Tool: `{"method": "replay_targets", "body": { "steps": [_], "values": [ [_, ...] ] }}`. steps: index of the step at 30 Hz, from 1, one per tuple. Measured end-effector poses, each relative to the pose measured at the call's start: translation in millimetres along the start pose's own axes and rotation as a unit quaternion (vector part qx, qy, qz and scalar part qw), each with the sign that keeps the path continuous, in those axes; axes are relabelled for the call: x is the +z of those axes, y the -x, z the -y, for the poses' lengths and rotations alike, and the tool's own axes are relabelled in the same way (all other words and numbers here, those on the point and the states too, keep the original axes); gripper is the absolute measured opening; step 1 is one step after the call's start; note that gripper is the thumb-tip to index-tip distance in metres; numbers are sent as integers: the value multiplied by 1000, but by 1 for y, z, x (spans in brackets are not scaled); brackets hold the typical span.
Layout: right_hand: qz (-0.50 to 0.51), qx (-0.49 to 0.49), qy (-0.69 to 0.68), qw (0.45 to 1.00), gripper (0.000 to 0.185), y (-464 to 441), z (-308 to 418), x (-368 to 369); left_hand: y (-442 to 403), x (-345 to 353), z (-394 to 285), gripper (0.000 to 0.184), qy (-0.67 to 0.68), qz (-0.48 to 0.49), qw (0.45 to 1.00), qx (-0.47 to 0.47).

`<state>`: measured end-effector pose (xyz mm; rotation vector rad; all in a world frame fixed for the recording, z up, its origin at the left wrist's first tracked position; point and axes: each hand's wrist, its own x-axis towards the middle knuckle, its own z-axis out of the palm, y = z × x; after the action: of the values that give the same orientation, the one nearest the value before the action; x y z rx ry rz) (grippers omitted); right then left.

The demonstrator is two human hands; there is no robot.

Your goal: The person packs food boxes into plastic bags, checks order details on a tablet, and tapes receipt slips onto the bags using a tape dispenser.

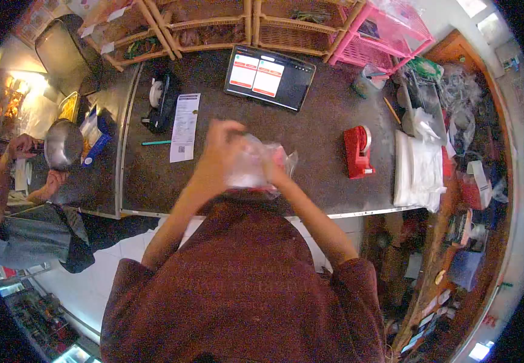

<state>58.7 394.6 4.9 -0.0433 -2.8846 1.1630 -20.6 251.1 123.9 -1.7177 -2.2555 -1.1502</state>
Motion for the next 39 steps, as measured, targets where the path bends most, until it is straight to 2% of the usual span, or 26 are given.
{"method": "replay_targets", "body": {
  "steps": [2, 4, 5, 6, 7, 9, 12, 15, 16, 18, 20, 21, 23, 24, 25, 26, 27, 28, 31, 32, 33, 34, 35, 36, 37, 39],
  "values": [
    [-39, -20, -77, 996, 63, -19, 3, 14, 12, -36, 2, 50, 214, -95, 961, -149],
    [-102, -22, -161, 981, 51, -19, 19, 30, 46, -21, 10, 68, 27, 22, 980, -198],
    [-134, -14, -202, 970, 45, -15, 34, 44, 66, 10, 17, 73, 16, 56, 982, -181],
    [-178, 19, -265, 948, 48, -6, 61, 52, 87, 41, 23, 79, 7, 89, 982, -164],
    [-222, 52, -327, 917, 52, 2, 87, 59, 107, 71, 29, 85, -2, 121, 982, -145],
    [-308, 120, -442, 834, 59, 13, 116, 68, 128, 108, 38, 82, -2, 163, 976, -143],
    [-281, 94, -296, 908, 53, 25, 96, 73, 140, 119, 47, 79, 16, 179, 972, -148],
    [-69, 30, -118, 990, 54, 32, 108, -3, 136, 115, 59, 76, 35, 172, 976, -132],
    [-43, -66, -45, 996, 48, 30, 100, -25, 131, 118, 64, 75, 42, 166, 977, -126],
    [22, -20, -118, 993, 45, 18, 89, -49, 116, 125, 80, 73, 44, 138, 982, -119],
    [111, -43, -75, 990, 37, 2, 89, -62, 104, 131, 88, 70, 17, 87, 990, -108],
    [127, -145, 2, 981, 35, -2, 83, -59, 100, 132, 89, 69, -7, 51, 993, -102],
    [151, -339, 155, 916, 32, -7, 61, -43, 78, 110, 78, 67, -51, -19, 996, -72],
    [105, -204, 76, 970, 31, -8, 45, -34, 63, 81, 54, 51, -69, -50, 996, -38],
    [55, -65, -3, 996, 30, -9, 27, -26, 60, 79, 47, 47, -80, -59, 992, -74],
    [4, 75, -81, 994, 29, -12, 14, -25, 58, 80, 41, 42, -92, -70, 987, -110],
    [5, 70, -104, 992, 31, -17, 4, -32, 55, 79, 37, 38, -104, -82, 980, -149],
    [7, 65, -127, 990, 34, -22, -5, -40, 53, 75, 33, 27, -51, -77, 979, -181],
    [3, 44, -200, 979, 42, -53, -34, -69, 66, 79, 66, 24, -15, -80, 992, -98],
    [2, 41, -224, 974, 46, -60, -42, -76, 67, 80, 66, 24, 25, -111, 986, -124],
    [-37, 5, 4, 999, 47, -66, -49, -80, 61, 74, 59, 24, 65, -142, 976, -150],
    [-74, -30, 232, 969, 48, -71, -56, -85, 57, 71, 54, 24, 104, -172, 964, -175],
    [-107, -65, 448, 885, 50, -77, -63, -90, 58, 74, 55, 25, 141, -164, 954, -206],
    [-119, -69, 497, 857, 50, -84, -83, -79, 59, 77, 57, 25, 176, -156, 943, -235],
    [-112, -59, 500, 857, 49, -88, -92, -76, 57, 77, 57, 25, 210, -150, 929, -264],
    [-97, -39, 504, 857, 49, -92, -102, -73, 53, 69, 50, 23, 200, -183, 925, -265]
  ]
}}
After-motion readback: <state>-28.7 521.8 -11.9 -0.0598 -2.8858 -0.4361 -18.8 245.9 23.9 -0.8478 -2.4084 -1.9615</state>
